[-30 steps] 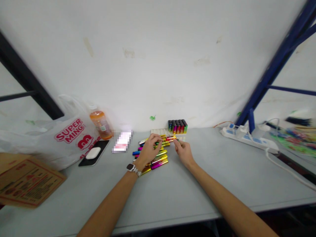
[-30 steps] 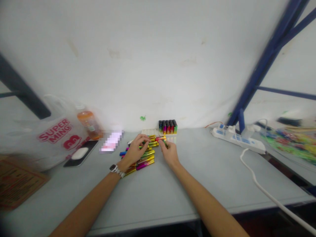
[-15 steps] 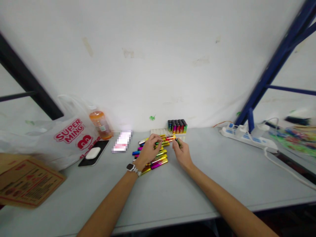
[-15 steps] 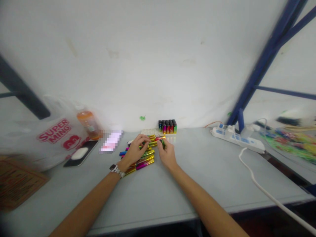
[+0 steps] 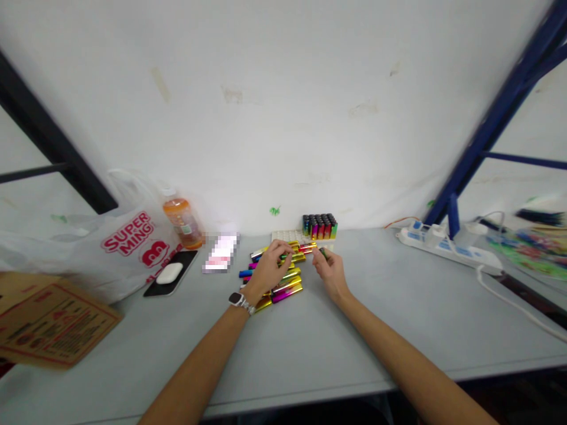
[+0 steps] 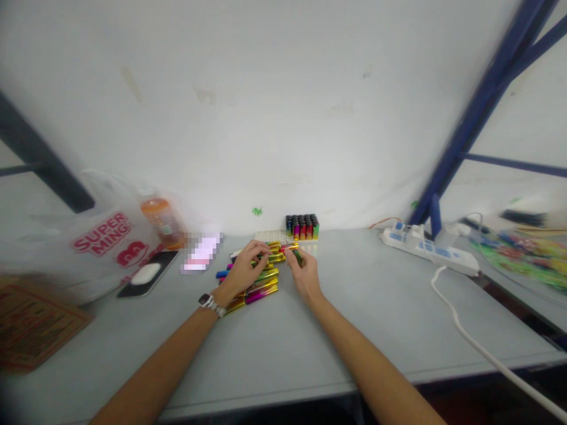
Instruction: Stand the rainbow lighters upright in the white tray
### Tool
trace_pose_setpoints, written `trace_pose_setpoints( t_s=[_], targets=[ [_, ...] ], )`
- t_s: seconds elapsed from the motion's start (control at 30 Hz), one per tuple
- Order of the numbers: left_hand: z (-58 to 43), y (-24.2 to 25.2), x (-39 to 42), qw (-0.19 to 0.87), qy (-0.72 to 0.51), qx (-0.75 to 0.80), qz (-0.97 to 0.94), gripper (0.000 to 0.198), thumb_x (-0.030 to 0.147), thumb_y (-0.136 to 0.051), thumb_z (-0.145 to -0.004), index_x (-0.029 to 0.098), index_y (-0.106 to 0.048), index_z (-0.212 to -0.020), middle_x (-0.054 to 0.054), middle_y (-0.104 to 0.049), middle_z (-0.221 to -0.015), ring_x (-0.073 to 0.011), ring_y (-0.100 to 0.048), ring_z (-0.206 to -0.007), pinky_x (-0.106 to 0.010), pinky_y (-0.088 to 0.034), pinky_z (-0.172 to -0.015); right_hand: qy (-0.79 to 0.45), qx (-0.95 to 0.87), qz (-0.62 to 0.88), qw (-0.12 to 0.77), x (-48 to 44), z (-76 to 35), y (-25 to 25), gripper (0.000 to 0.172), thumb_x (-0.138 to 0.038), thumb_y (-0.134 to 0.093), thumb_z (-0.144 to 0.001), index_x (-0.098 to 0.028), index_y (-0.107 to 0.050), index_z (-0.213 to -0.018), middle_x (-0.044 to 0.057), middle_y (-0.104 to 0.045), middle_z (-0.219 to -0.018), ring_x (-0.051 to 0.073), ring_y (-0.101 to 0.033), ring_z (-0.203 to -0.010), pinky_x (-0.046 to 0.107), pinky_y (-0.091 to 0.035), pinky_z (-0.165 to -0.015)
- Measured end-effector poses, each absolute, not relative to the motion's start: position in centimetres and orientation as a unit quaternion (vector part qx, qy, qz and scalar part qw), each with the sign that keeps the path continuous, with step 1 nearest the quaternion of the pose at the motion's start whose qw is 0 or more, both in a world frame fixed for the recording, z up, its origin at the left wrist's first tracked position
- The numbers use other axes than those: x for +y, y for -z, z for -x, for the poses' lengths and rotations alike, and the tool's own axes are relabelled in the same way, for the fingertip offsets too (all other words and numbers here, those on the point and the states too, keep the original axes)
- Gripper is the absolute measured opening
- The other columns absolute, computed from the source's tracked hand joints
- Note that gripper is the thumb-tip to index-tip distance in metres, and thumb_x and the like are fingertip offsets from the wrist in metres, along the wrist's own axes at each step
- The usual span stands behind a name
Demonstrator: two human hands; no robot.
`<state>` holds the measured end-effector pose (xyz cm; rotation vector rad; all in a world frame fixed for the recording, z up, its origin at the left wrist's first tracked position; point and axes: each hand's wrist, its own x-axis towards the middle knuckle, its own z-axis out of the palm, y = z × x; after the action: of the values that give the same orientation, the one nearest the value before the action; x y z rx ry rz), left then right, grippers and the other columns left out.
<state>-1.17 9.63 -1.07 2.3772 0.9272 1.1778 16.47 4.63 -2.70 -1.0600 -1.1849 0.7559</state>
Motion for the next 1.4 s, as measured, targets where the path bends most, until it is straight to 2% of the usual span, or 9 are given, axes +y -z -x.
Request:
trace_pose_setpoints(
  t_s=[0.23,0.43,0.8,0.9,1.0,1.17,1.27,1.33,1.4],
  targets=[
    [1.2,1.2,9.7,0.171,-0.409,0.326,-0.835,0.014,0.022,-0.050,-0.093,0.019,-0.064,-0.092,-0.006,-0.059,-0.105,-0.0184,-0.059,-0.102,-0.038,-0.050,-0.096,-0.273,-0.541,0.503,0.616,4.5,-16.5,2.5,0.044,-0.053,-0.050,-0.089,-0.021,-0.045,-0.059,-0.005,-0.037,-0.053,0.011,-0.034,-0.052,0.026,-0.027,-0.051],
    [1.2,1.2,9.6,0.181,-0.406,0.324,-0.835,0.015,0.024,-0.050,-0.094,0.020,-0.064,-0.093,-0.006,-0.058,-0.107,-0.0182,-0.059,-0.102,-0.037,-0.050,-0.095,-0.243,-0.549,0.513,0.613,4.5,-16.2,2.4,0.035,-0.042,-0.046,-0.088,-0.021,-0.044,-0.061,-0.005,-0.039,-0.055,0.012,-0.036,-0.053,0.026,-0.028,-0.053],
    [0.6,-0.5,8.3,0.166,-0.417,0.312,-0.837,0.017,0.028,-0.049,-0.095,0.020,-0.064,-0.097,-0.007,-0.060,-0.104,-0.0194,-0.059,-0.102,-0.037,-0.049,-0.094,-0.286,-0.543,0.499,0.612,4.1,-16.0,2.1,0.039,-0.050,-0.051,-0.088,-0.021,-0.046,-0.062,-0.005,-0.039,-0.054,0.012,-0.035,-0.053,0.026,-0.027,-0.051],
    [-0.7,-1.5,7.0,0.170,-0.421,0.295,-0.841,0.018,0.031,-0.051,-0.095,0.021,-0.064,-0.103,-0.007,-0.063,-0.102,-0.0194,-0.060,-0.099,-0.035,-0.050,-0.091,-0.313,-0.552,0.463,0.619,3.9,-16.0,2.0,0.028,-0.046,-0.056,-0.084,-0.020,-0.054,-0.073,-0.004,-0.043,-0.059,0.013,-0.038,-0.056,0.026,-0.030,-0.052],
    [-2.3,-2.0,6.3,0.203,-0.425,0.301,-0.829,0.020,0.033,-0.058,-0.091,0.020,-0.065,-0.105,-0.006,-0.065,-0.100,-0.0181,-0.062,-0.092,-0.032,-0.051,-0.085,-0.353,-0.553,0.399,0.641,3.8,-16.1,2.3,0.014,-0.033,-0.055,-0.078,-0.022,-0.053,-0.086,-0.005,-0.045,-0.063,0.013,-0.040,-0.057,0.024,-0.032,-0.053],
    [-3.9,-1.5,7.0,0.264,-0.436,0.312,-0.801,0.018,0.032,-0.064,-0.087,0.018,-0.067,-0.097,-0.005,-0.067,-0.093,-0.0173,-0.063,-0.085,-0.031,-0.052,-0.080,-0.385,-0.550,0.359,0.649,4.3,-16.3,3.1,0.031,-0.018,-0.050,-0.067,-0.024,-0.044,-0.097,-0.006,-0.046,-0.069,0.012,-0.042,-0.058,0.023,-0.037,-0.053],
    [-4.0,-1.8,8.1,0.307,-0.447,0.315,-0.779,0.021,0.036,-0.061,-0.089,0.018,-0.065,-0.099,-0.005,-0.069,-0.094,-0.0171,-0.065,-0.086,-0.030,-0.054,-0.079,-0.347,-0.547,0.392,0.653,5.0,-17.1,3.0,0.039,-0.018,-0.053,-0.066,-0.024,-0.044,-0.104,0.000,-0.054,-0.089,0.017,-0.053,-0.081,0.027,-0.046,-0.065],
    [-3.9,-2.4,9.2,0.314,-0.461,0.327,-0.763,0.024,0.038,-0.060,-0.089,0.017,-0.064,-0.101,-0.005,-0.069,-0.092,-0.0163,-0.066,-0.082,-0.029,-0.055,-0.075,-0.302,-0.524,0.425,0.673,5.6,-18.0,2.8,0.043,-0.021,-0.056,-0.068,-0.024,-0.045,-0.109,0.004,-0.054,-0.101,0.020,-0.054,-0.095,0.031,-0.048,-0.074],
    [-4.0,-3.0,10.9,0.290,-0.470,0.337,-0.762,0.025,0.038,-0.061,-0.088,0.017,-0.063,-0.100,-0.005,-0.070,-0.092,-0.0161,-0.066,-0.080,-0.029,-0.055,-0.075,-0.279,-0.495,0.452,0.688,6.2,-19.0,2.8,0.042,-0.025,-0.058,-0.070,-0.024,-0.045,-0.110,0.004,-0.054,-0.102,0.020,-0.055,-0.094,0.032,-0.048,-0.076]
  ],
)
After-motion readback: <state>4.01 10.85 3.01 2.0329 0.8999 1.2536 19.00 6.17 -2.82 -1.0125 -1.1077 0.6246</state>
